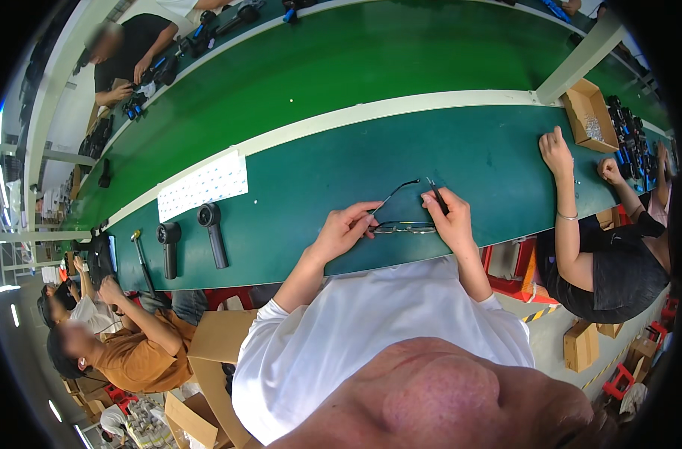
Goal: Assembling or inspecting electronic components and frames on a factory production line.
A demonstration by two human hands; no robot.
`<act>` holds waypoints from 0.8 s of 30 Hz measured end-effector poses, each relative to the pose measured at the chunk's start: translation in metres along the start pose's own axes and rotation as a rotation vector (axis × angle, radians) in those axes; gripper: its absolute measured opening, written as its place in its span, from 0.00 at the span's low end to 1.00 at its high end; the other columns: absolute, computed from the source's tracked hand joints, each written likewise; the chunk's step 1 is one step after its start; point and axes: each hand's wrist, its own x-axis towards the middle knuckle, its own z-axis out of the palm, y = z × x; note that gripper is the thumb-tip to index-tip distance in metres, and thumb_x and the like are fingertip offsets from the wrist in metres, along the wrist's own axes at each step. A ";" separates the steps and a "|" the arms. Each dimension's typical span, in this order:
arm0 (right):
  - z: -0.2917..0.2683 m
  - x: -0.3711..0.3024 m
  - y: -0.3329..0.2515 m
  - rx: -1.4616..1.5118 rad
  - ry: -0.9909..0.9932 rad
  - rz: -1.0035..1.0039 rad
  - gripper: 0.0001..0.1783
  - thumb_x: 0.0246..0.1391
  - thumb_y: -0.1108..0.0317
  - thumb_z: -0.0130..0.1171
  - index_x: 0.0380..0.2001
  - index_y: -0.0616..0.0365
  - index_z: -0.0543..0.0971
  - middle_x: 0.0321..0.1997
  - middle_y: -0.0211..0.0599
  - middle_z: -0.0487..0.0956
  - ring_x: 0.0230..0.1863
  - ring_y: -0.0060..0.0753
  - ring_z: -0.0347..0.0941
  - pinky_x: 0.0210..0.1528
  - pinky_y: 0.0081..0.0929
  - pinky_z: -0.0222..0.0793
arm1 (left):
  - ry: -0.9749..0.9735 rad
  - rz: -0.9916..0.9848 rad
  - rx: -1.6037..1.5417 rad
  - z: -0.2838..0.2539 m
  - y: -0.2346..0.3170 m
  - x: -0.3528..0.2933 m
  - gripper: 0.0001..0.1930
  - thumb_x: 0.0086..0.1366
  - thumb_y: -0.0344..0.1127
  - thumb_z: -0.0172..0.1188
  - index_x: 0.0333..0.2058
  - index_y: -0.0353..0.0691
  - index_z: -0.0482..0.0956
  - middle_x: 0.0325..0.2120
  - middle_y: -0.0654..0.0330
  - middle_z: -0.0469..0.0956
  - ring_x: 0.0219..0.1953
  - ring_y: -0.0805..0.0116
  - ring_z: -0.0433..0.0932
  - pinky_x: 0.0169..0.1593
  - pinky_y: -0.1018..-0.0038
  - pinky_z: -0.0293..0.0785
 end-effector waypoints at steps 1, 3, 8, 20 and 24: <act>0.000 0.000 0.000 0.000 0.000 0.001 0.07 0.59 0.70 0.63 0.32 0.63 0.79 0.23 0.35 0.78 0.22 0.23 0.69 0.25 0.24 0.63 | -0.004 -0.001 0.004 0.000 0.001 0.000 0.17 0.72 0.27 0.52 0.58 0.43 0.76 0.30 0.59 0.83 0.28 0.75 0.82 0.35 0.78 0.79; 0.000 0.000 0.000 -0.004 -0.004 0.000 0.07 0.59 0.70 0.63 0.32 0.63 0.79 0.23 0.35 0.77 0.21 0.23 0.69 0.25 0.24 0.62 | -0.009 -0.003 0.007 -0.001 0.002 0.000 0.17 0.72 0.27 0.52 0.58 0.43 0.76 0.30 0.59 0.83 0.28 0.75 0.82 0.35 0.78 0.80; 0.000 0.000 0.001 0.002 -0.005 0.000 0.07 0.59 0.70 0.63 0.32 0.63 0.79 0.22 0.34 0.76 0.21 0.23 0.68 0.25 0.24 0.62 | -0.012 -0.006 -0.001 -0.001 0.000 0.001 0.17 0.72 0.27 0.51 0.58 0.43 0.76 0.30 0.59 0.83 0.28 0.75 0.82 0.35 0.78 0.80; 0.000 0.001 -0.001 0.000 -0.008 -0.008 0.06 0.59 0.70 0.63 0.31 0.63 0.79 0.22 0.34 0.75 0.21 0.23 0.67 0.25 0.24 0.61 | -0.028 -0.036 0.033 -0.001 0.002 0.001 0.18 0.73 0.27 0.50 0.59 0.43 0.75 0.34 0.61 0.83 0.30 0.76 0.82 0.36 0.81 0.78; 0.000 0.000 0.000 0.010 -0.002 -0.006 0.06 0.59 0.71 0.63 0.31 0.63 0.79 0.21 0.34 0.75 0.21 0.23 0.67 0.25 0.24 0.61 | -0.025 -0.045 0.038 -0.001 0.004 0.001 0.18 0.73 0.26 0.50 0.59 0.43 0.76 0.33 0.61 0.83 0.30 0.76 0.82 0.35 0.81 0.78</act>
